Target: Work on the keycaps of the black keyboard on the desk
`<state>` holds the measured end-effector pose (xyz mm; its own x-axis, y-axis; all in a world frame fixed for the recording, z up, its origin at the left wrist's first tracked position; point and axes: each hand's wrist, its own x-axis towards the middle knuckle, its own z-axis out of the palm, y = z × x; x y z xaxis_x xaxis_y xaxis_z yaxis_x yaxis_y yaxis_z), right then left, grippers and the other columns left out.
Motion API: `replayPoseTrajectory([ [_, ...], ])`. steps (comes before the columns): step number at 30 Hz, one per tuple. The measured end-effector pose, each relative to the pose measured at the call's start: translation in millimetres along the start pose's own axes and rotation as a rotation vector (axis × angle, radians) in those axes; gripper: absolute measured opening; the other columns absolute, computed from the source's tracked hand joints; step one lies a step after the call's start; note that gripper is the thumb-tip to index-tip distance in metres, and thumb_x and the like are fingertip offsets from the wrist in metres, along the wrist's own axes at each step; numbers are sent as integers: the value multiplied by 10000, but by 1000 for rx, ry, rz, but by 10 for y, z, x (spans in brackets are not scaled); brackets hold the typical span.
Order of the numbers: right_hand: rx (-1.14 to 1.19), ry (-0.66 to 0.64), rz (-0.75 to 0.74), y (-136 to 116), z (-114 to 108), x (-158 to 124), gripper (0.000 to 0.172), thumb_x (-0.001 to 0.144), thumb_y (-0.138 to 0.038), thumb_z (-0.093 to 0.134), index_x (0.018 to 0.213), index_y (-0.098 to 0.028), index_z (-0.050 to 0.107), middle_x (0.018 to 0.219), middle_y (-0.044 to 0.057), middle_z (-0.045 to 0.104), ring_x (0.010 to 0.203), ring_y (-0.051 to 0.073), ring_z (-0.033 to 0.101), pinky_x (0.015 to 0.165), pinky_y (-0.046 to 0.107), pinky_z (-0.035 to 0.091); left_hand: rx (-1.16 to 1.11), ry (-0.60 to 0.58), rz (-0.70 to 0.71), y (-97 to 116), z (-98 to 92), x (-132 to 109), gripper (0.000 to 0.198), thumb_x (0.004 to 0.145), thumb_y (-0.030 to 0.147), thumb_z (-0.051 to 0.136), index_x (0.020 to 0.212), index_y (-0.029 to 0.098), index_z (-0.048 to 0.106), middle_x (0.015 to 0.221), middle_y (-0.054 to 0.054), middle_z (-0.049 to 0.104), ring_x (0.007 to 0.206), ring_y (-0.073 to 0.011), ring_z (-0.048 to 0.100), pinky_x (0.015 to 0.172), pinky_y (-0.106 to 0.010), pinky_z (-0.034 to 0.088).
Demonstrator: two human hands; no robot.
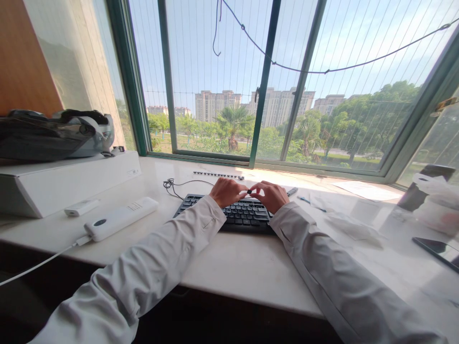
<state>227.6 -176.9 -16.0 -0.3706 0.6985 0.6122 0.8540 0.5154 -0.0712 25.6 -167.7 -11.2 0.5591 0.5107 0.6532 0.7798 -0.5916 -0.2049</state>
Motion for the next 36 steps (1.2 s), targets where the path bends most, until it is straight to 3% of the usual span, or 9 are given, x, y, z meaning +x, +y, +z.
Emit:
replayPoseTrajectory([
  [9,175,70,200,31,93,41,344,781,-581,597,902,-289,732,805,-2,713,740,176,625,655,290,425,-10,47,-90,31,-11,-1,321,788,518,618,1014,321,733,710,-60,715,718,-223,658,599,-282,370],
  [17,386,3,212,73,168,81,389,750,-587,605,838,-229,730,793,18,717,710,162,631,674,282,461,-32,81,-66,42,-5,-3,376,820,558,554,1018,296,737,672,-68,702,684,-203,647,580,-268,358],
  [24,544,-115,239,58,203,100,457,763,-613,558,813,-187,715,798,35,711,778,176,629,710,283,460,-38,119,-54,33,18,-3,310,844,495,552,1028,316,725,662,-33,695,653,-172,633,563,-245,327],
  [32,579,-82,247,109,267,107,459,782,-611,540,931,-202,684,841,30,701,768,153,625,695,261,467,-79,121,-44,42,0,-9,350,879,501,492,1044,283,712,618,-23,675,611,-152,614,552,-239,304],
  [36,616,-60,237,150,271,108,453,784,-618,533,887,-210,701,835,26,702,756,157,617,688,269,470,-114,130,-57,53,-27,-9,343,854,518,533,1045,293,707,618,-6,677,623,-146,617,555,-235,300],
])
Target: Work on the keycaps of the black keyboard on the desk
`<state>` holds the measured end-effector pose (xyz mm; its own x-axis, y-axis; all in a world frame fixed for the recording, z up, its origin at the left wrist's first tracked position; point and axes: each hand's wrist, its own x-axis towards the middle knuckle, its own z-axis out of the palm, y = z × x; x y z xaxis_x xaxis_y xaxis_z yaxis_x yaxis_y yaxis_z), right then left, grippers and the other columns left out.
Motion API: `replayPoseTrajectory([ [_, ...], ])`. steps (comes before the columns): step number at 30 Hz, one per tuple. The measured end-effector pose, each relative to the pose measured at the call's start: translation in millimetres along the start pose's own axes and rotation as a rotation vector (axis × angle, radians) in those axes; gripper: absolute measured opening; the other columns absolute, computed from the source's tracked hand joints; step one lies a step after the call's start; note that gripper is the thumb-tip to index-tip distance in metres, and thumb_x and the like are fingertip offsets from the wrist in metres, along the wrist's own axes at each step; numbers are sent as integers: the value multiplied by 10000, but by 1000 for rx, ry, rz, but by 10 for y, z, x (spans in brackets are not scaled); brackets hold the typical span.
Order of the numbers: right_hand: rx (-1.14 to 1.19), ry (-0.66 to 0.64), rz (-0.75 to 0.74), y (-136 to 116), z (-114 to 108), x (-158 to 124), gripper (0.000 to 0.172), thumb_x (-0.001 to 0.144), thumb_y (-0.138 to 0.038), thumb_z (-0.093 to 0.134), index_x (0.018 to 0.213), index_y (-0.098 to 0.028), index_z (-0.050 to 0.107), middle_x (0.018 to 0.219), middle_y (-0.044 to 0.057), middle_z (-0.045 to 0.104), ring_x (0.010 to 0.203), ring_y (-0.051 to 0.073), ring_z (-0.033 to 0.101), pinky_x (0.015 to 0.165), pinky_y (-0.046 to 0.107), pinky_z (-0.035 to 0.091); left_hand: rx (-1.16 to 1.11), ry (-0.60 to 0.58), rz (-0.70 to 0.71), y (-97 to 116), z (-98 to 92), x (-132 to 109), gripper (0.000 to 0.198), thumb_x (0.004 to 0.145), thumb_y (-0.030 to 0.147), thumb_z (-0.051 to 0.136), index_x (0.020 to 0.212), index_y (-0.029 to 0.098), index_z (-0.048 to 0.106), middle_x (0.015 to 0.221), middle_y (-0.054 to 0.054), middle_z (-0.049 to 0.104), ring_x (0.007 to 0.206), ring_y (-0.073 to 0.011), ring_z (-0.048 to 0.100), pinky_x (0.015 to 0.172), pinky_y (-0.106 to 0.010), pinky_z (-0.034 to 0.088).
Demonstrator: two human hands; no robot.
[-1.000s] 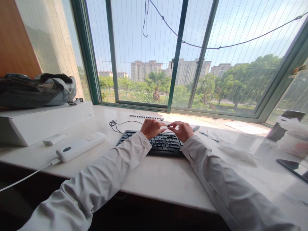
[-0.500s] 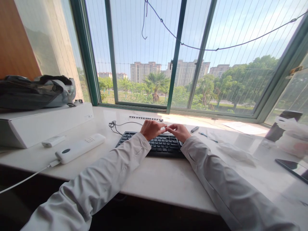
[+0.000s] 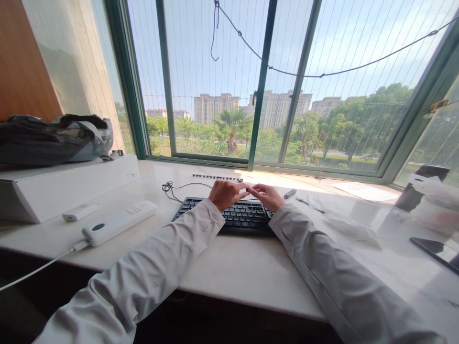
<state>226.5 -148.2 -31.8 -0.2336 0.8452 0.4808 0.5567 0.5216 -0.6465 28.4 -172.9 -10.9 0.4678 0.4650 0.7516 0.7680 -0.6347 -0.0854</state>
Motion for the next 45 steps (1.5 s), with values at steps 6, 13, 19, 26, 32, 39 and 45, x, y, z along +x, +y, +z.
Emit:
replayPoseTrajectory([
  [6,-4,17,-28,-25,-29,-3,430,794,-594,535,838,-205,714,834,28,706,780,168,607,692,274,452,0,7,-103,-2,-4,4,319,810,529,593,999,302,716,655,4,688,639,-154,621,577,-243,319],
  [13,-183,131,-140,-83,-157,-57,391,769,-547,623,1022,-257,691,771,-3,652,578,112,474,595,254,406,14,-29,-99,-22,6,5,336,800,535,600,1005,295,717,674,0,703,665,-168,639,574,-254,323],
  [19,-282,106,-218,-108,-187,-80,338,782,-554,621,977,-297,725,825,7,658,671,133,530,628,260,402,25,-70,-69,-20,16,3,369,815,562,560,1027,301,713,710,-14,718,678,-171,643,573,-256,325],
  [26,-448,-32,-264,-162,-275,-99,255,803,-496,635,941,-311,744,859,9,667,690,122,550,631,245,374,-32,-175,-41,-5,67,-15,389,839,580,509,1004,303,728,704,-21,707,697,-173,638,620,-260,370],
  [32,-528,-184,-206,-106,-306,-108,252,791,-528,628,912,-347,755,831,-11,686,689,120,558,619,245,355,6,-314,13,15,71,-21,345,833,575,518,986,356,736,800,-26,727,762,-195,648,655,-271,389],
  [39,-444,-254,-105,11,-260,-79,337,760,-558,633,929,-299,766,835,7,699,728,136,576,662,243,407,31,-383,45,32,25,-8,303,846,505,514,957,349,749,776,-38,720,749,-209,644,635,-281,384],
  [45,-427,-292,-68,17,-247,-80,318,737,-538,666,893,-283,773,856,16,718,780,157,606,724,253,428,9,-408,62,78,-4,-12,249,821,446,547,934,361,752,751,-21,717,746,-199,638,617,-277,377],
])
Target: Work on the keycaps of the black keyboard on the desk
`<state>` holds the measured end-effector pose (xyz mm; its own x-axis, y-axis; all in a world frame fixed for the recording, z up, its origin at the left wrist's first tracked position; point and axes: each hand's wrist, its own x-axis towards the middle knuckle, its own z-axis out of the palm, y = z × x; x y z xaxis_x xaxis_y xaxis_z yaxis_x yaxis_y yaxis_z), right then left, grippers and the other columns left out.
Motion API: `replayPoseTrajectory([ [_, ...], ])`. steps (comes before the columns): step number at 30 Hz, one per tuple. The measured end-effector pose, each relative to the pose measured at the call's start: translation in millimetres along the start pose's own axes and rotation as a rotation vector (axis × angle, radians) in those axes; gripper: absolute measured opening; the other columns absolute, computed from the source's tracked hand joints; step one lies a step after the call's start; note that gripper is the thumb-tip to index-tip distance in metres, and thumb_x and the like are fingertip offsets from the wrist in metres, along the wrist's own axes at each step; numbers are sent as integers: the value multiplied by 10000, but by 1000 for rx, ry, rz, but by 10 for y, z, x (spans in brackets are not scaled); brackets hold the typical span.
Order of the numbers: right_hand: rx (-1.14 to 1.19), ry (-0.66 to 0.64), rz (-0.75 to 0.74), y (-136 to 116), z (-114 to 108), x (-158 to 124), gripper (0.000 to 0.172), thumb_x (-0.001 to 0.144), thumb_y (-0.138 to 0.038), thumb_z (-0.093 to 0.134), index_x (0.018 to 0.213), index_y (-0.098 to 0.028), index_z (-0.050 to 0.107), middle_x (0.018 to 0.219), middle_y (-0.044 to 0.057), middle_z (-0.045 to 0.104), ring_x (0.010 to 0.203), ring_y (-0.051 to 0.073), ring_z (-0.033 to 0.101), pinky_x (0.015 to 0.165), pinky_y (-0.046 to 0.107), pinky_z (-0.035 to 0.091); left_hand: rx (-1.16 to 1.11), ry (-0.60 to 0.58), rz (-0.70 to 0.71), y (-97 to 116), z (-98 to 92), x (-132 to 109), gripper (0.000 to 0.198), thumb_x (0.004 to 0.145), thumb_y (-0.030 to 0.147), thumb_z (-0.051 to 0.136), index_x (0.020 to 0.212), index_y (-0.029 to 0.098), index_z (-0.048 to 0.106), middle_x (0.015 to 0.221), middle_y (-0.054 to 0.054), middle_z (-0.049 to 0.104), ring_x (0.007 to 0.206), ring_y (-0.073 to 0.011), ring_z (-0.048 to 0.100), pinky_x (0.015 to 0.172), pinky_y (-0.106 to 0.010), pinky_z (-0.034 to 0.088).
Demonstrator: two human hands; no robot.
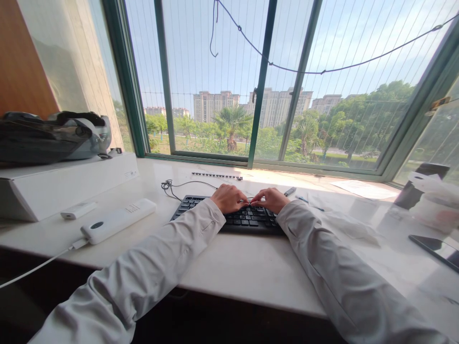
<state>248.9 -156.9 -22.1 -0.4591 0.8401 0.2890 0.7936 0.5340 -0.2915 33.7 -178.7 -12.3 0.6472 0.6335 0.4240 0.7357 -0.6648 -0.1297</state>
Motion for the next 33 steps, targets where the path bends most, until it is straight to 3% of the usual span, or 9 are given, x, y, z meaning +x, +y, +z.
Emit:
replayPoseTrajectory([
  [12,-44,-4,-38,12,10,-5,304,750,-521,656,898,-280,768,834,10,707,728,133,589,660,228,405,-10,-3,65,29,-43,-21,285,807,409,509,936,341,754,678,-12,698,660,-177,621,601,-269,375],
  [22,-461,-200,-3,-429,-221,-161,311,859,-474,495,863,-311,760,856,49,727,782,196,644,644,267,378,54,-59,-21,194,-132,-2,339,750,432,505,837,255,781,723,-95,704,685,-228,637,615,-307,407],
  [27,-493,-103,-6,-488,-170,-159,335,858,-483,507,802,-283,770,790,92,720,747,215,645,635,283,377,98,-66,35,179,-154,-13,360,760,424,497,886,238,779,738,-125,703,700,-247,646,608,-316,400],
  [33,-366,-33,47,-365,-116,-108,338,805,-582,562,930,-341,763,830,50,732,760,197,636,636,272,384,87,-49,63,133,-137,-19,344,764,416,497,872,250,778,714,-108,700,688,-238,643,606,-313,395],
])
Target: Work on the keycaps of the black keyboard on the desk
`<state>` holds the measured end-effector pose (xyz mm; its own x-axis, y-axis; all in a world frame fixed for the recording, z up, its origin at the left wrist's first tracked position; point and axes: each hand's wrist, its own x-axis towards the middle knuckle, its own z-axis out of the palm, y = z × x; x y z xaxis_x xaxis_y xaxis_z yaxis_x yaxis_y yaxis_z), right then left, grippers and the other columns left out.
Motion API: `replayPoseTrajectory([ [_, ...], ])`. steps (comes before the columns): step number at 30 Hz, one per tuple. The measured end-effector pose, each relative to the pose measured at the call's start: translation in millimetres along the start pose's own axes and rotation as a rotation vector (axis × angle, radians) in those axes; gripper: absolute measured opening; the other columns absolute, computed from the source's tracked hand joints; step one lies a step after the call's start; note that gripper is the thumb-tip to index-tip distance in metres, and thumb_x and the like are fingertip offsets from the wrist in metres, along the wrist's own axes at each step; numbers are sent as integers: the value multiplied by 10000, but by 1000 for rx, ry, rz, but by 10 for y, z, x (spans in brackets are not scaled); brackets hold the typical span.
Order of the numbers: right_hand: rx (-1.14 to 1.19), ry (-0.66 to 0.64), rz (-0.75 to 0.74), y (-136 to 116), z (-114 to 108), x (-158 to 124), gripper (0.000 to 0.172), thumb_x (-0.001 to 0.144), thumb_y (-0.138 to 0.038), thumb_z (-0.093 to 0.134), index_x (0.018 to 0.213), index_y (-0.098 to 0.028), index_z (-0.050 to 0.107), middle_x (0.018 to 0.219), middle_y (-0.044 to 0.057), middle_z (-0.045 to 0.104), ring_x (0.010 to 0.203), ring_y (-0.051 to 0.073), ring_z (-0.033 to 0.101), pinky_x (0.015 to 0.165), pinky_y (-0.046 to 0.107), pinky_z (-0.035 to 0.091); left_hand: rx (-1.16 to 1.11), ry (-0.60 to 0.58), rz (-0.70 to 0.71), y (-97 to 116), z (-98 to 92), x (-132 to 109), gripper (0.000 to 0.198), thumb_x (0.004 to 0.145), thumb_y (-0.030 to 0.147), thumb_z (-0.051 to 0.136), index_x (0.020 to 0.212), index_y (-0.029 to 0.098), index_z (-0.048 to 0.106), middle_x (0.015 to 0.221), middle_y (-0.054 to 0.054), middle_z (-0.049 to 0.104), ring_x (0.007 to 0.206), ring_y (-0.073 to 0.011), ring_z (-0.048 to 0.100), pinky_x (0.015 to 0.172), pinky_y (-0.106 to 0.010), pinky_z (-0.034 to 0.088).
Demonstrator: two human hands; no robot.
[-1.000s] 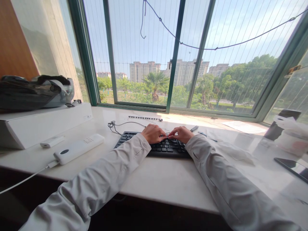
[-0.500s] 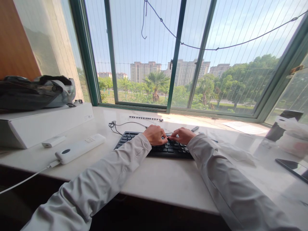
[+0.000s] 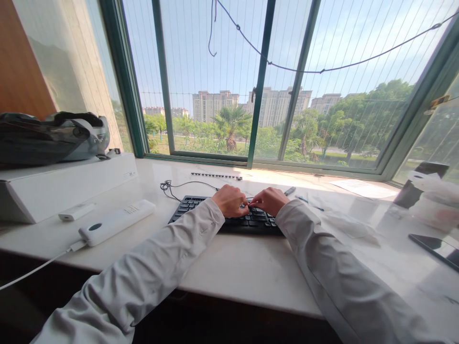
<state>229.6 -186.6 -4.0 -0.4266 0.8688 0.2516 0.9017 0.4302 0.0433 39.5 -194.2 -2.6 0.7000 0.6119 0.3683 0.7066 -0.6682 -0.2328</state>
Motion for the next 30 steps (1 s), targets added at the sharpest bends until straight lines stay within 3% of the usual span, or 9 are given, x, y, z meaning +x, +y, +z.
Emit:
replayPoseTrajectory([
  [7,36,60,-9,87,67,14,362,807,-608,548,940,-344,758,856,37,734,763,199,629,664,283,398,-6,15,-9,-2,10,-1,348,782,403,478,893,260,774,714,-93,705,680,-223,639,600,-302,394],
  [14,61,57,-2,102,89,33,278,775,-553,622,931,-365,756,805,4,724,738,163,627,623,247,378,3,20,9,-9,15,-3,343,785,411,475,859,263,775,699,-88,700,659,-215,636,575,-293,380],
  [30,253,85,31,243,256,88,351,754,-592,611,912,-322,770,746,3,709,700,140,608,645,239,400,-14,46,-13,-28,32,-7,348,793,401,469,859,250,775,704,-94,704,661,-213,635,577,-299,386],
])
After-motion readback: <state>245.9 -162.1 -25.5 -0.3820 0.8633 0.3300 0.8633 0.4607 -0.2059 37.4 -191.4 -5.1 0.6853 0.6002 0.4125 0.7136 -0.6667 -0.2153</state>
